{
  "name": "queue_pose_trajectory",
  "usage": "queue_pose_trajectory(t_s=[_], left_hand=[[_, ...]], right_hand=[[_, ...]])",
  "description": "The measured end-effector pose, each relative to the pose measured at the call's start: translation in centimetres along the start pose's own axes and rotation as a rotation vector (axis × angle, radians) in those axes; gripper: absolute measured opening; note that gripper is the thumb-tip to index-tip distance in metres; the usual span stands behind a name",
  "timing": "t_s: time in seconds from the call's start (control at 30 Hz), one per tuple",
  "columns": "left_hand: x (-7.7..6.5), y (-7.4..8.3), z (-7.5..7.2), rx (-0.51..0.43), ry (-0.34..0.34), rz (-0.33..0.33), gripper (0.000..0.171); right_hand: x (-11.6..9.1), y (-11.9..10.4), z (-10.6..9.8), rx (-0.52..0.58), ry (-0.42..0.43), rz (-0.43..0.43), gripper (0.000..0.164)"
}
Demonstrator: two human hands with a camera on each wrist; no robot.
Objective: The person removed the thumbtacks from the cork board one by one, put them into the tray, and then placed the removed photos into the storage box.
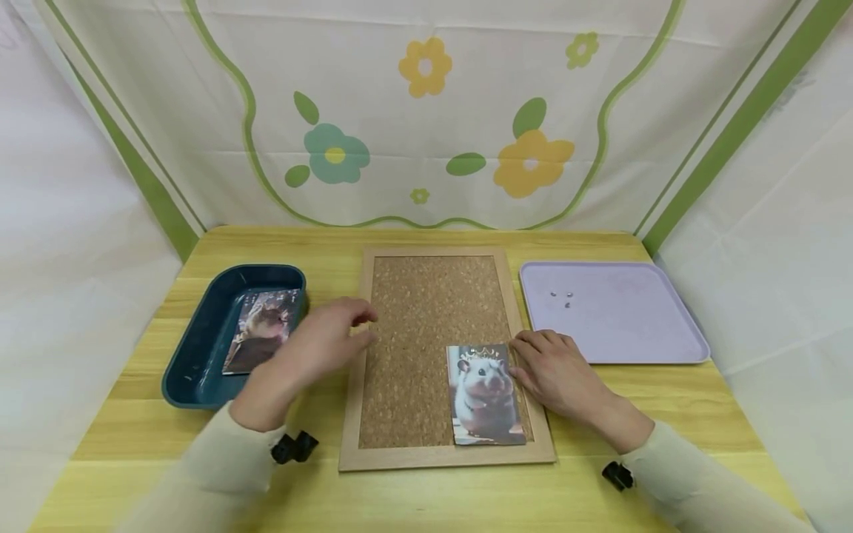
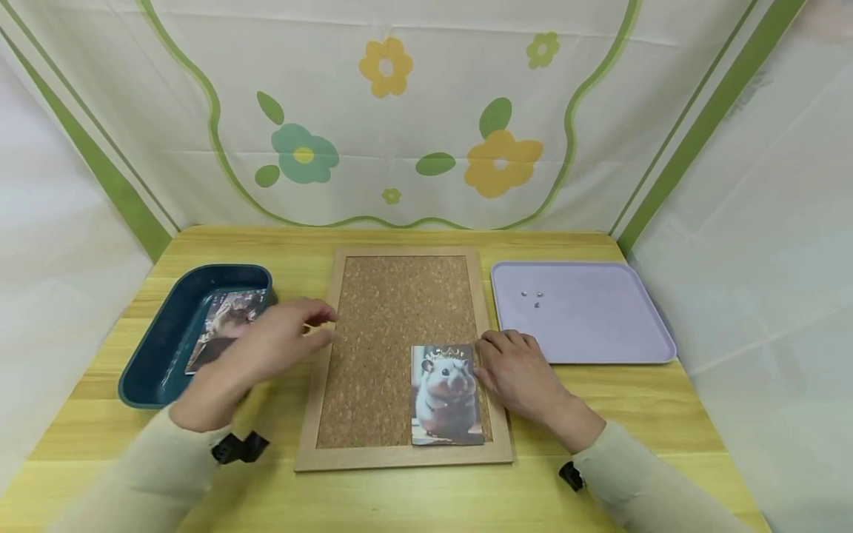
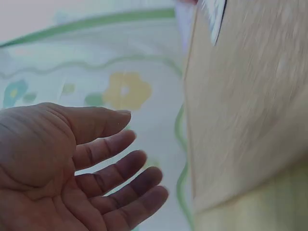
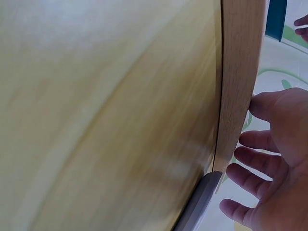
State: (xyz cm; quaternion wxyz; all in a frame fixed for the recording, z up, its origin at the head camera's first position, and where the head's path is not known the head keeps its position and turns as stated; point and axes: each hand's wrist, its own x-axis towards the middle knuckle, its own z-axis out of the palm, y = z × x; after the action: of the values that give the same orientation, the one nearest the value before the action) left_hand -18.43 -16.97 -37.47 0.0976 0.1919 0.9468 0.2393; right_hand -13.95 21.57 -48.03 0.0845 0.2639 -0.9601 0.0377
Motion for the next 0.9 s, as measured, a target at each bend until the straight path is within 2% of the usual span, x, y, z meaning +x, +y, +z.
queue_pose_trajectory(t_s=[0.13, 0.23, 0.43, 0.53, 0.7, 0.9], left_hand=[[0.3, 1.8, 2.7, 0.04, 0.015, 0.08, 0.025], [0.5, 2.7, 4.6, 0.061, -0.002, 0.14, 0.031], [1.2, 3.4, 7.8, 0.129, -0.034, 0.277, 0.052], [1.3, 3.5, 8.7, 0.144, -0.043, 0.329, 0.057], [1.3, 4.0, 9.5, 0.171, -0.09, 0.337, 0.068], [1.3, 4.2, 10.5, 0.31, -0.181, 0.322, 0.1]], right_hand=[[0.0, -0.1, 0.0, 0.009, -0.001, 0.004, 0.049], [0.1, -0.1, 0.0, 0.013, -0.001, 0.006, 0.049], [0.1, -0.1, 0.1, 0.014, 0.002, 0.007, 0.05], [0.1, -0.1, 0.1, 0.015, 0.004, 0.008, 0.05], [0.0, -0.1, 0.0, 0.023, 0.006, 0.007, 0.05], [-0.2, -0.1, 0.0, 0.032, 0.007, 0.014, 0.049]])
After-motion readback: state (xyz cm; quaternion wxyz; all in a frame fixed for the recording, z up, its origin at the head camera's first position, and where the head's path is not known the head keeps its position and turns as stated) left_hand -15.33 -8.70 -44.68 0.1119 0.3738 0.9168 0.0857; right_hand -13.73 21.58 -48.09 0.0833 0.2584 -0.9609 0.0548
